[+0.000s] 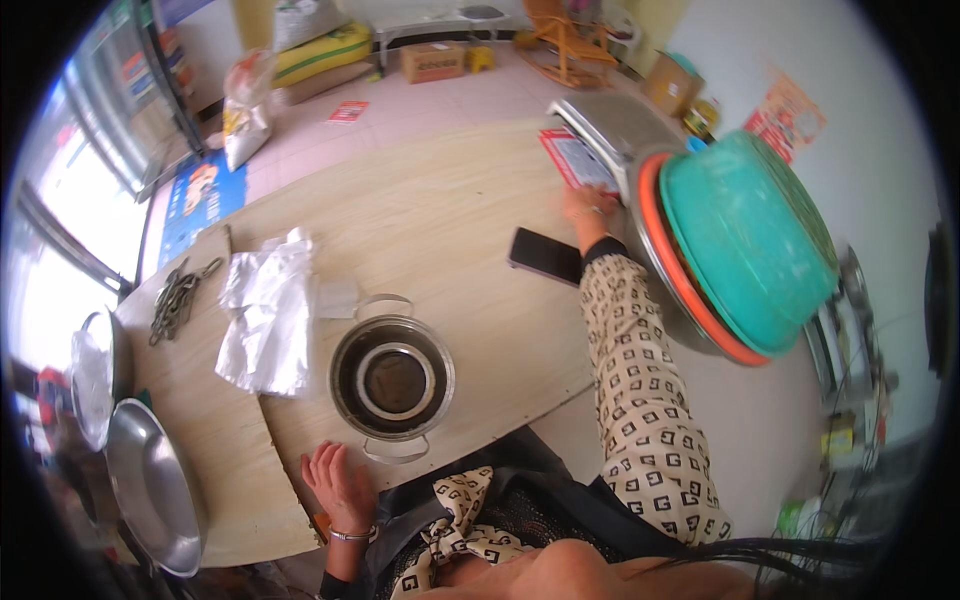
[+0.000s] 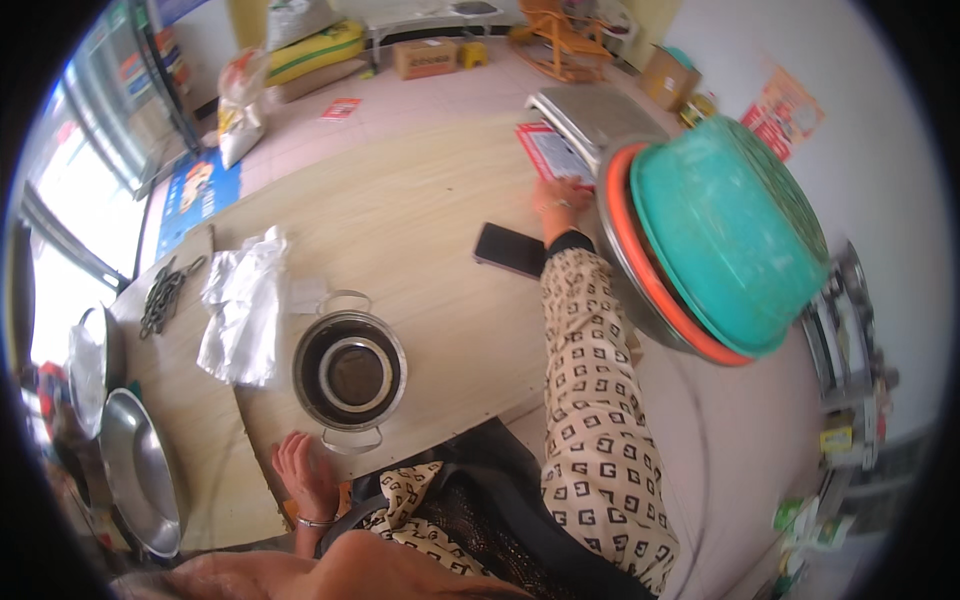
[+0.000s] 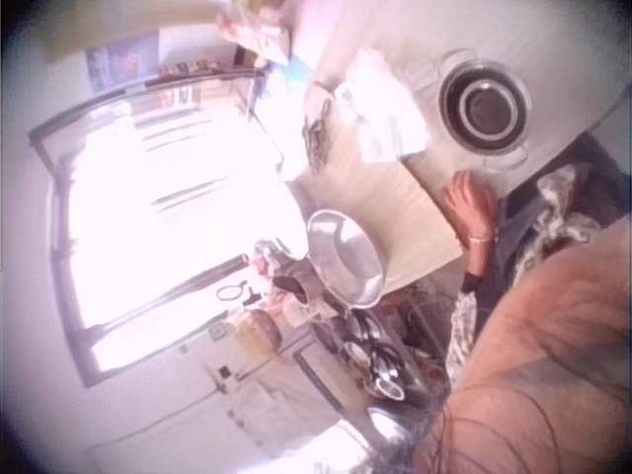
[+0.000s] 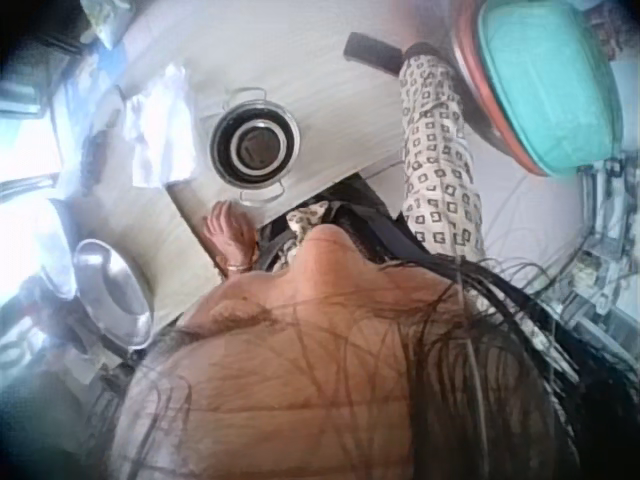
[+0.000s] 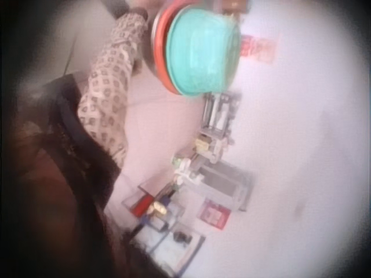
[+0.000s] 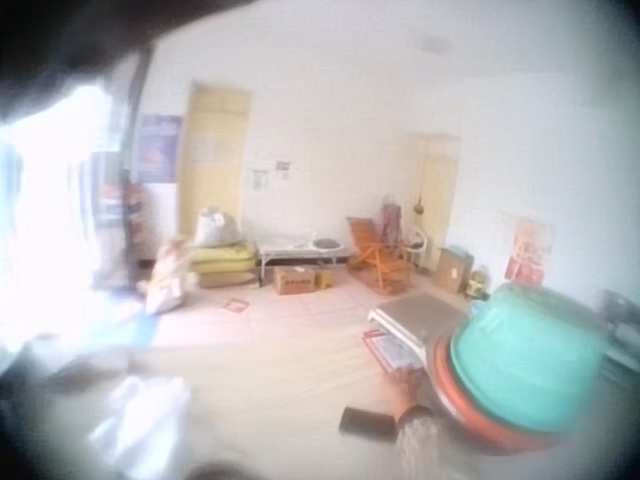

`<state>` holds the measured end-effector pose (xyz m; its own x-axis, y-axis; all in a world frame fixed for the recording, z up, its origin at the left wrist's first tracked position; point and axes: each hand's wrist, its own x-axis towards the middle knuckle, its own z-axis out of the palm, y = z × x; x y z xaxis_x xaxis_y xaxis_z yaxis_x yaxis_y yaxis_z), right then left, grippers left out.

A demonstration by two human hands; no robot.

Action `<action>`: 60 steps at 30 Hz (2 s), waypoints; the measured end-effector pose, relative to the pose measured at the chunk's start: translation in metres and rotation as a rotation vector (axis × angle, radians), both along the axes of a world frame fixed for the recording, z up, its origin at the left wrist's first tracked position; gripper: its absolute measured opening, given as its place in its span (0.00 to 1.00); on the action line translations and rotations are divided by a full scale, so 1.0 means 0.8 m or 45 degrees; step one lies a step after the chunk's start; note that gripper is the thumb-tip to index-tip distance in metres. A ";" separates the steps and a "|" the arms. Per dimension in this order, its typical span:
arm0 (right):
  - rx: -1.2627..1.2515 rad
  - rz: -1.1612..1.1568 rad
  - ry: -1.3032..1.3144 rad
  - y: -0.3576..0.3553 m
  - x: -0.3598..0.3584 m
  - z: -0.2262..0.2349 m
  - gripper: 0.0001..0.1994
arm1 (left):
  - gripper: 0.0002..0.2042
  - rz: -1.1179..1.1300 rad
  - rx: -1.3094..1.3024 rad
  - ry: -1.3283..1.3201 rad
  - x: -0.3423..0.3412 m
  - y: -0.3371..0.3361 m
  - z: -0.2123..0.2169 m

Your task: The person washes a cloth under running water in a blue basin, then carries the basin to a room and places it on the floor. They then handle a yellow bottle and a metal bowl on a table.

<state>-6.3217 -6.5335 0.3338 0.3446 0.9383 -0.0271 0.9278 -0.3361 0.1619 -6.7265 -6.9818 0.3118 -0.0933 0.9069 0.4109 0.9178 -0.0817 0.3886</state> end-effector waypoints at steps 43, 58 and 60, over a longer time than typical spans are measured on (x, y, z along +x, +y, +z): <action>-0.377 0.201 3.089 -0.265 -0.049 0.023 0.17 | 0.24 -1.464 0.782 -1.072 0.179 0.066 0.323; -0.227 0.277 3.004 -0.319 -0.087 0.061 0.13 | 0.19 -1.951 0.359 -0.388 0.222 0.021 0.266; -0.350 0.356 3.039 -0.315 -0.094 0.061 0.13 | 0.15 -1.826 0.243 -0.518 0.200 0.020 0.235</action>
<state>-6.3965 -6.7857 0.3823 -0.5236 0.8465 -0.0967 -0.4809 -0.3873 -0.7866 -6.5663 -6.9657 0.4998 0.6693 0.2624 0.6951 -0.1474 -0.8700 0.4704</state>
